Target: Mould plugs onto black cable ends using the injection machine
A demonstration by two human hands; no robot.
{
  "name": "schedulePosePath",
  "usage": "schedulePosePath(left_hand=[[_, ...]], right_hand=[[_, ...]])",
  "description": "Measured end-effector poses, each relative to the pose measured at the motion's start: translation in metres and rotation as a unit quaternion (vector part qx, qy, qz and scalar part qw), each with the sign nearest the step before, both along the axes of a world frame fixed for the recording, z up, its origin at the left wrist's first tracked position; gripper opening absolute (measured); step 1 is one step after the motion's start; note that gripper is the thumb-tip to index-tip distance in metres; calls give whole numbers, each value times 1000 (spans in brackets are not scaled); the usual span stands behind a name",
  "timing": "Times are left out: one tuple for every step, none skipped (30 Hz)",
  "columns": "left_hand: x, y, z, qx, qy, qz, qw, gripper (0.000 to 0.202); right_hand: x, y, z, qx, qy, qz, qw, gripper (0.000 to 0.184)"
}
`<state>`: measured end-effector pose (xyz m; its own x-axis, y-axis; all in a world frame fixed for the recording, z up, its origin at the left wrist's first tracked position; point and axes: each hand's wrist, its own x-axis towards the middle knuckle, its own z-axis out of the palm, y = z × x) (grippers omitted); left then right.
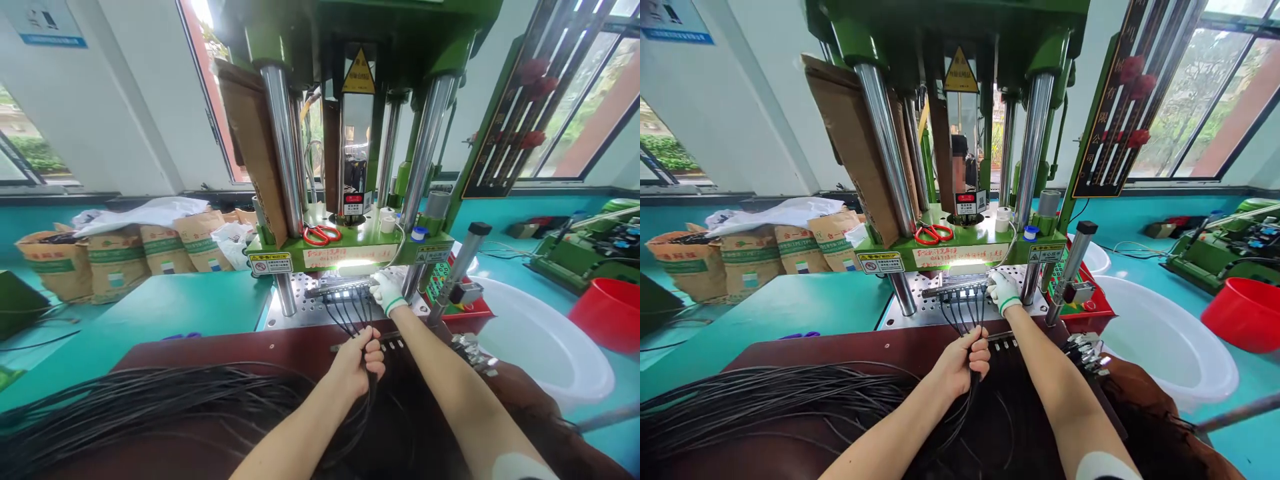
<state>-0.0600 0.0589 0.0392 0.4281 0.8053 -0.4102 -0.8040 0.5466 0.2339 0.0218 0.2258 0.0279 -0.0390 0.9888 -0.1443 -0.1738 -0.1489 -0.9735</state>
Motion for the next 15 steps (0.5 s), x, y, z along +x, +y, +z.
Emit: schedulePosePath(left_hand=[[1, -10, 1, 0, 3, -5, 1000, 23], [1, -20, 1, 2, 6, -12, 1000, 22], [1, -31, 0, 7, 8, -19, 1000, 21], [0, -41, -1, 14, 6, -24, 1000, 19], [-1, -49, -3, 20, 1, -26, 999, 18], [-3, -57, -5, 25, -6, -24, 999, 17], [-4, -63, -8, 28, -14, -20, 999, 16], [-5, -68, -11, 29, -20, -17, 999, 15], [-5, -73, -14, 30, -25, -17, 999, 15], [-5, -77, -17, 31, -27, -21, 999, 15], [-4, -82, -20, 32, -27, -33, 999, 15], [-3, -87, -22, 37, -25, -52, 998, 15], [-2, -94, -23, 44, -22, -76, 996, 16], [-4, -100, -23, 54, -18, -98, 994, 16], [-7, -107, -20, 66, -14, -111, 992, 17]], right_hand=[[0, -3, 0, -4, 1, -12, 1000, 22], [1, -5, 0, -8, 2, -23, 1000, 20], [2, -7, 1, -12, 4, -34, 999, 17], [4, -9, 2, -14, 6, -42, 999, 14], [7, -12, 2, -16, 8, -49, 999, 12], [8, -15, 3, -17, 10, -55, 998, 11], [9, -17, 3, -17, 10, -58, 998, 10], [10, -20, 3, -18, 10, -60, 998, 11], [9, -23, 3, -20, 8, -60, 998, 11], [7, -25, 2, -22, 6, -60, 998, 12], [5, -27, 2, -24, 2, -60, 998, 12], [3, -28, 1, -25, -2, -60, 998, 11], [2, -29, 1, -25, -6, -61, 998, 11], [1, -29, 1, -24, -12, -61, 998, 10], [3, -28, 0, -21, -18, -61, 998, 10]])
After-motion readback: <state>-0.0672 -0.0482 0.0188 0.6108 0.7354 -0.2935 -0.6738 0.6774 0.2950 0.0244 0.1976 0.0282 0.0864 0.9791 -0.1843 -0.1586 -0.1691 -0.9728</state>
